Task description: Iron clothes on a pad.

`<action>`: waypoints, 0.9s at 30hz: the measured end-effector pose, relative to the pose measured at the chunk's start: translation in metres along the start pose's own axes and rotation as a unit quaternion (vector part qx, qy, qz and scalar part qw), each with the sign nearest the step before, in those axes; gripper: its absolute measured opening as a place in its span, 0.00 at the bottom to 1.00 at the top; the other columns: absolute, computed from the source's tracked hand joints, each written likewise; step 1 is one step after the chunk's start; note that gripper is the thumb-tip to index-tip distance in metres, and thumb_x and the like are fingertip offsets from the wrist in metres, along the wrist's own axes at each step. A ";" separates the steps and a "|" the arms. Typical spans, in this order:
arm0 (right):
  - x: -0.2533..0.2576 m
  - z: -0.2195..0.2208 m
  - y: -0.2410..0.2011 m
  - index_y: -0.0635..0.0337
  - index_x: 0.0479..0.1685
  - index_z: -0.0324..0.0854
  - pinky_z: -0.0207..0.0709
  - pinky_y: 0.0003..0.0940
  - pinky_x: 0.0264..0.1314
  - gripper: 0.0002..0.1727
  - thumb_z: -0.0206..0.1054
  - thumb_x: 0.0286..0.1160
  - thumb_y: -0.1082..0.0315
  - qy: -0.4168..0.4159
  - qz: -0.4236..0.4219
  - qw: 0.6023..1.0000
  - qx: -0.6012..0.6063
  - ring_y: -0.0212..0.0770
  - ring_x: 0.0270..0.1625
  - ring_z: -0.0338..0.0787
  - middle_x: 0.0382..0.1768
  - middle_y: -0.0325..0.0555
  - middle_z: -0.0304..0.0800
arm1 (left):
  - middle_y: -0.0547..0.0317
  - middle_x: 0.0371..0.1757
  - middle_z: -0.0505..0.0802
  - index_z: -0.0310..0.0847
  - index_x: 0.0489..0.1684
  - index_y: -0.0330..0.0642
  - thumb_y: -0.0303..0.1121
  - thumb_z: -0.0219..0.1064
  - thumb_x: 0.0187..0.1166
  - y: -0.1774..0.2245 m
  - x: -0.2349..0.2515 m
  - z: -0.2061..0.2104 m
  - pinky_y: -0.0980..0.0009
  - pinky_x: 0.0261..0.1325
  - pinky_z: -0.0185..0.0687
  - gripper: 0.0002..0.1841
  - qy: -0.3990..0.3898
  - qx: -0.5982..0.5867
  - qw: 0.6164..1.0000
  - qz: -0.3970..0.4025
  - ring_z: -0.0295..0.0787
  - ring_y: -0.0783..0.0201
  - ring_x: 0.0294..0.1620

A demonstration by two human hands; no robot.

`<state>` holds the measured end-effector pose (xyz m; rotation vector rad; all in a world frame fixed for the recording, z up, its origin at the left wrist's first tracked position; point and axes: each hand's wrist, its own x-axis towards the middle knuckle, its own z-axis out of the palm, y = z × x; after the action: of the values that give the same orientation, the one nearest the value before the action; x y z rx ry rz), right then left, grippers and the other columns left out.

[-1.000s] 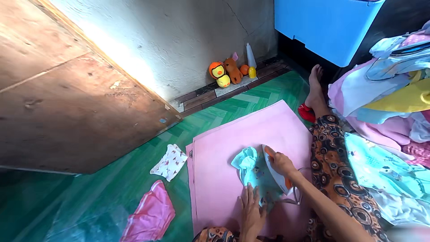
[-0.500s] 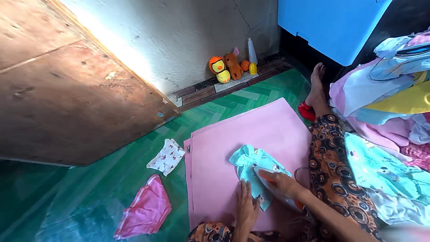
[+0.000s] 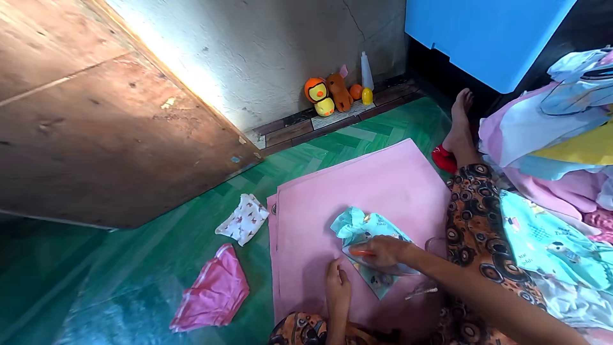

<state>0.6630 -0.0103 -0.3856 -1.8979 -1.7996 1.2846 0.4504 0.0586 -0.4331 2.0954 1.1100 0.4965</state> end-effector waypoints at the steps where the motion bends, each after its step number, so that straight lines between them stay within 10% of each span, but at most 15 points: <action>1: 0.004 0.000 -0.003 0.29 0.91 0.65 0.73 0.71 0.73 0.29 0.57 0.91 0.55 -0.002 0.005 1.000 0.000 0.67 0.71 0.86 0.68 0.63 0.88 | 0.32 0.59 0.89 0.86 0.61 0.27 0.17 0.56 0.78 0.000 0.000 -0.001 0.51 0.59 0.85 0.17 0.015 -0.012 1.000 -0.008 0.89 0.43 0.56; 27: -0.039 0.072 -0.041 0.28 0.95 0.55 0.80 0.68 0.61 0.30 0.49 0.94 0.53 0.036 0.098 0.995 0.002 0.71 0.61 0.89 0.62 0.69 0.86 | 0.36 0.56 0.89 0.88 0.54 0.29 0.20 0.60 0.78 -0.001 0.002 -0.005 0.57 0.51 0.85 0.14 0.070 -0.036 0.996 -0.032 0.89 0.50 0.51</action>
<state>0.5885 -0.0641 -0.3833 -2.1339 -1.6086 1.2584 0.4474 0.0624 -0.4303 1.9808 1.2155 0.6503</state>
